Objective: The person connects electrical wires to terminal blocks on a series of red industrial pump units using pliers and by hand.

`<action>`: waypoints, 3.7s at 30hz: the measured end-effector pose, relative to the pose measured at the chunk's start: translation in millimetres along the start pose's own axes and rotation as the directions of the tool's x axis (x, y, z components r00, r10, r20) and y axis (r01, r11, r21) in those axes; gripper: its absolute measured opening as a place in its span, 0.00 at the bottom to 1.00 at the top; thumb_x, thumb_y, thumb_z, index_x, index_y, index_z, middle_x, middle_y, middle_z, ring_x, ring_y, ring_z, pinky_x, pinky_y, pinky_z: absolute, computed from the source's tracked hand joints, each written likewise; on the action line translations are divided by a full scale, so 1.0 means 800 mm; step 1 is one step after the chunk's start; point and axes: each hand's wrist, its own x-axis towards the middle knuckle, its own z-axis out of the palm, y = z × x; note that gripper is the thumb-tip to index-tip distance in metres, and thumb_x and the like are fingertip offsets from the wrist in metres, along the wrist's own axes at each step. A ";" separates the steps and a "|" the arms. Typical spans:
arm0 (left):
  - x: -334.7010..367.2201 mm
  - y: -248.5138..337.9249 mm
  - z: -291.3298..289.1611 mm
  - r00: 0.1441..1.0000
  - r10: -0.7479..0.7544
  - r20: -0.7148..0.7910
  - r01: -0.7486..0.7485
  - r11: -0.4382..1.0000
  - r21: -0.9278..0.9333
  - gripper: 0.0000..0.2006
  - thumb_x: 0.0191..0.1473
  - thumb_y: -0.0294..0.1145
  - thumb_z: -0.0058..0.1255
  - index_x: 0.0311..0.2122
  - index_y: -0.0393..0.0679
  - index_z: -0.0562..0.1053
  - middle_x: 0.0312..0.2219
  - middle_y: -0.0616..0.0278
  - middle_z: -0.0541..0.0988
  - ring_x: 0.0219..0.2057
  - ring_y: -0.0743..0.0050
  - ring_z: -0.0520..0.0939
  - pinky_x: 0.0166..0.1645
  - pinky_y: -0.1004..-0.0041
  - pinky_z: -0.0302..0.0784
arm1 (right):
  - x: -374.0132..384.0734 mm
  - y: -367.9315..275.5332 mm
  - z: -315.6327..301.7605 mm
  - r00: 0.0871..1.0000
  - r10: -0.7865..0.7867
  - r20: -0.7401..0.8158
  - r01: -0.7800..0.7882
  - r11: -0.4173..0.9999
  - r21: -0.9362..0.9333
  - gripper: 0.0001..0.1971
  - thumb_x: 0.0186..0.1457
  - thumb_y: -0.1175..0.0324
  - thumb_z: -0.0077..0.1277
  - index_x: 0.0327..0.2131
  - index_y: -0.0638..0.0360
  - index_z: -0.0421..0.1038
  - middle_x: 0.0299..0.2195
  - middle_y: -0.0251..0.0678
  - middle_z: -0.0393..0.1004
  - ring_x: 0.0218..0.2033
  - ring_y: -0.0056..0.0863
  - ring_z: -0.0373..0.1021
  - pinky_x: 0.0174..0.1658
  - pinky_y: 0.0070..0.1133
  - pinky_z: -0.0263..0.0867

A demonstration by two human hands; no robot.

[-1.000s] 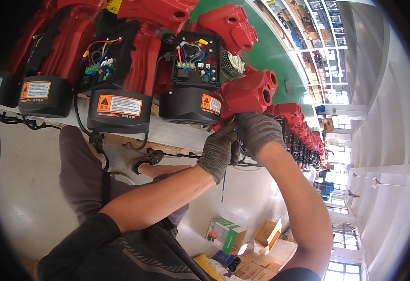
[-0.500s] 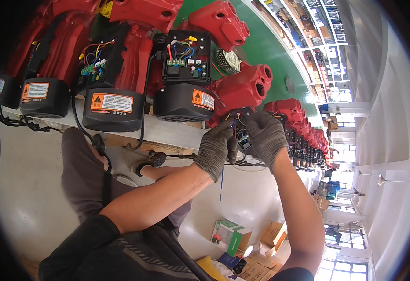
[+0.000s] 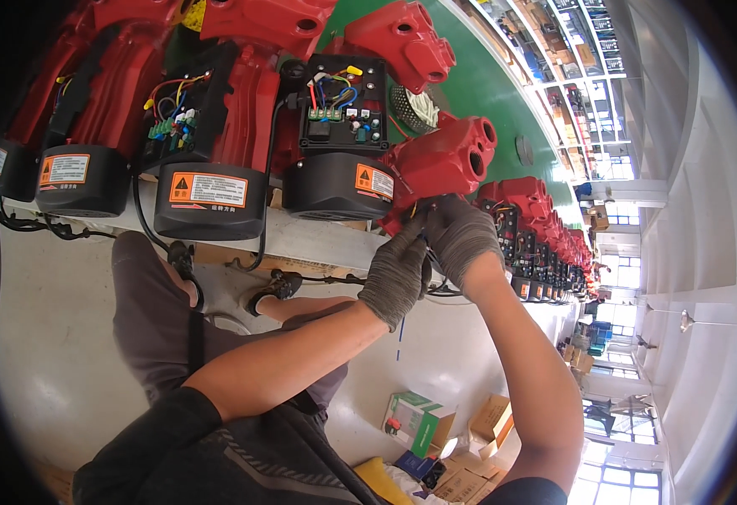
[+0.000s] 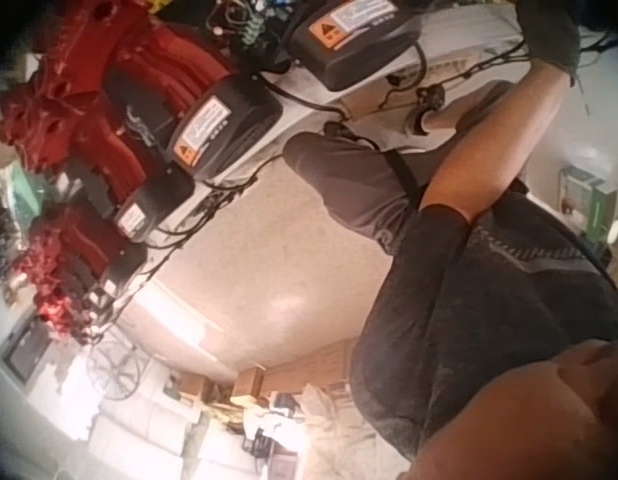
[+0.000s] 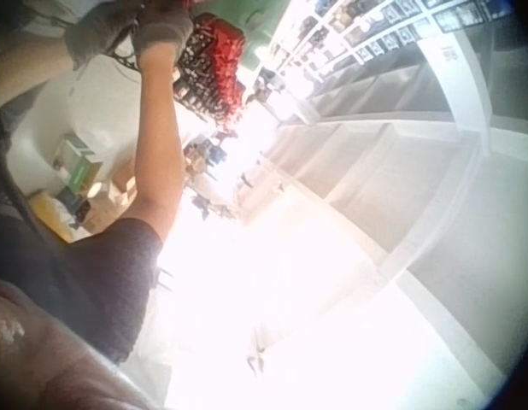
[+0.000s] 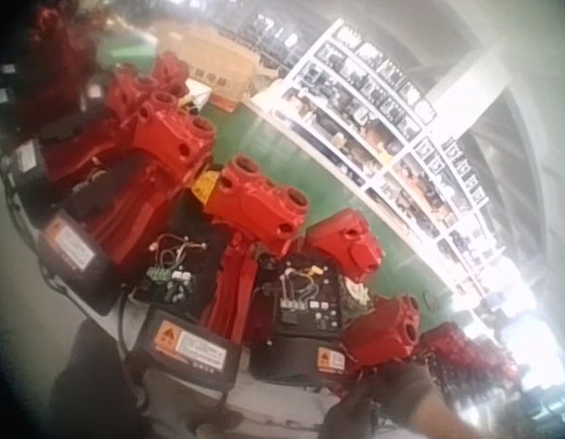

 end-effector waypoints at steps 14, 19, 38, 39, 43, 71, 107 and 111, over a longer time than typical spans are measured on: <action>-0.015 0.025 -0.004 0.990 -0.136 0.048 0.142 0.978 -0.153 0.23 0.67 0.26 0.35 0.65 0.52 0.63 0.14 0.66 0.69 0.10 0.80 0.67 0.15 0.77 0.66 | 0.004 -0.019 -0.049 0.868 -0.322 0.379 0.449 0.834 -0.320 0.11 0.55 0.72 0.51 0.43 0.61 0.73 0.32 0.49 0.79 0.37 0.47 0.76 0.39 0.35 0.73; -0.014 0.030 -0.005 0.988 -0.146 0.048 0.153 0.971 -0.185 0.23 0.67 0.26 0.34 0.65 0.52 0.64 0.15 0.66 0.69 0.11 0.79 0.68 0.15 0.77 0.67 | -0.022 0.002 -0.015 0.996 0.093 0.011 -0.089 0.914 0.395 0.11 0.60 0.68 0.53 0.42 0.65 0.75 0.30 0.45 0.79 0.32 0.33 0.75 0.36 0.27 0.69; -0.006 0.011 -0.026 0.979 0.193 0.063 -0.194 0.800 0.568 0.23 0.63 0.26 0.40 0.64 0.47 0.65 0.24 0.52 0.75 0.24 0.64 0.77 0.31 0.66 0.74 | -0.007 -0.031 -0.016 0.998 -0.019 0.067 0.035 0.968 -0.249 0.11 0.58 0.66 0.50 0.43 0.59 0.70 0.35 0.45 0.79 0.38 0.45 0.77 0.37 0.37 0.72; -0.009 0.018 -0.028 0.981 0.180 0.070 -0.169 0.626 0.761 0.24 0.60 0.26 0.41 0.62 0.46 0.66 0.30 0.37 0.77 0.31 0.48 0.81 0.39 0.57 0.76 | -0.005 -0.028 -0.019 0.998 -0.023 0.063 0.038 0.969 -0.245 0.11 0.58 0.66 0.50 0.43 0.59 0.70 0.35 0.45 0.79 0.38 0.45 0.77 0.37 0.37 0.72; 0.000 -0.002 -0.036 0.871 0.458 0.177 -0.414 0.491 0.767 0.23 0.63 0.27 0.44 0.63 0.44 0.65 0.21 0.65 0.75 0.22 0.80 0.76 0.28 0.71 0.76 | -0.004 -0.012 -0.025 0.959 -0.211 0.190 0.270 0.887 -0.376 0.12 0.54 0.67 0.53 0.41 0.58 0.69 0.36 0.43 0.78 0.36 0.41 0.78 0.35 0.35 0.73; -0.003 0.040 0.013 0.984 -0.151 -0.092 0.149 0.988 -0.029 0.13 0.61 0.25 0.42 0.49 0.45 0.72 0.24 0.66 0.74 0.19 0.80 0.74 0.22 0.76 0.75 | 0.019 0.023 -0.029 0.794 -0.578 0.189 0.606 0.727 -0.323 0.12 0.51 0.68 0.53 0.40 0.56 0.72 0.34 0.41 0.77 0.37 0.40 0.77 0.37 0.33 0.74; 0.000 0.089 0.018 0.737 -0.614 -0.282 0.536 0.785 -0.309 0.12 0.65 0.46 0.48 0.45 0.52 0.75 0.28 0.77 0.74 0.27 0.86 0.74 0.28 0.82 0.66 | -0.013 -0.026 -0.004 0.318 0.118 0.941 -0.549 -0.786 0.284 0.06 0.64 0.64 0.50 0.33 0.51 0.72 0.20 0.26 0.70 0.17 0.19 0.65 0.16 0.13 0.54; 0.001 0.083 0.015 0.731 -0.599 -0.326 0.509 0.797 -0.325 0.12 0.64 0.46 0.50 0.45 0.54 0.77 0.28 0.78 0.74 0.27 0.88 0.73 0.28 0.83 0.65 | -0.007 -0.031 0.008 0.333 0.170 0.928 -0.516 -0.790 0.330 0.07 0.62 0.62 0.54 0.34 0.54 0.74 0.21 0.28 0.72 0.16 0.21 0.67 0.16 0.18 0.56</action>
